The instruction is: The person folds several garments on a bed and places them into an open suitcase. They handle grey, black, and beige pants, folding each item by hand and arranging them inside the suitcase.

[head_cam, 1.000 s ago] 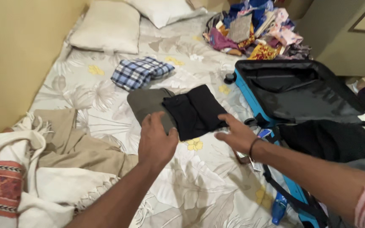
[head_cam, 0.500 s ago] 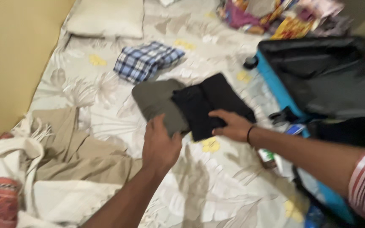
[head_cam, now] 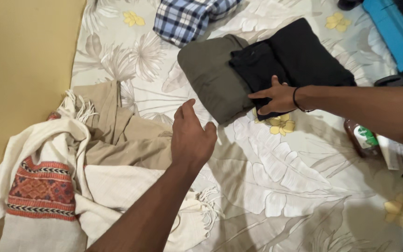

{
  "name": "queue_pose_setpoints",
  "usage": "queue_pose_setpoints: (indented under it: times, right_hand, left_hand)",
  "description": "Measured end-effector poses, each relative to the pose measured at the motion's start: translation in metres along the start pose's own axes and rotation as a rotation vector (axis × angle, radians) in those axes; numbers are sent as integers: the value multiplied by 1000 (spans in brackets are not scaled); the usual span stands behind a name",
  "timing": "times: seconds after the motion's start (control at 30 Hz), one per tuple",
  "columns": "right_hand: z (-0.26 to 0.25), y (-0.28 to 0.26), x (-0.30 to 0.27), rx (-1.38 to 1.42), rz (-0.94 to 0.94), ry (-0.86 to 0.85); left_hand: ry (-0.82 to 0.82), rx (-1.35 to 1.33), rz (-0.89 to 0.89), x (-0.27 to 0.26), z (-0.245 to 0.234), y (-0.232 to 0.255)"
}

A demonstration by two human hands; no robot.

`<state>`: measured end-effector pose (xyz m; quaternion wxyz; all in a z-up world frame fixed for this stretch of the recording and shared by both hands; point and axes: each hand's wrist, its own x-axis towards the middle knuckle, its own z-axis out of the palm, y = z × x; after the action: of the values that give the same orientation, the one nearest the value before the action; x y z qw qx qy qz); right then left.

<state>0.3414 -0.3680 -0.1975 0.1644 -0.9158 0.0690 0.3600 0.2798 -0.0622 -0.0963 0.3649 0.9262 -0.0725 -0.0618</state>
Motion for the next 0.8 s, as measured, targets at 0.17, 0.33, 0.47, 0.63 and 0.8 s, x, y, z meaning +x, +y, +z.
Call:
queue_pose_setpoints:
  times: [0.17,0.33,0.47,0.63,0.8]
  right_hand:
    - [12,19,6,54,-63,77]
    - [11,22,-15,272,65,426]
    - [-17,11,-32,1041,68,603]
    - [-36,18,-61,1503,104,442]
    - [-58,15,-111,1893,15,215]
  left_hand:
    - [-6,-26,-4,1,5,0]
    - [-51,-75,-26,0,17,8]
    - [-82,-80,-16,6,22,24]
    - [-85,-140,47,1,29,50]
    - [-125,-181,72,-7,29,80]
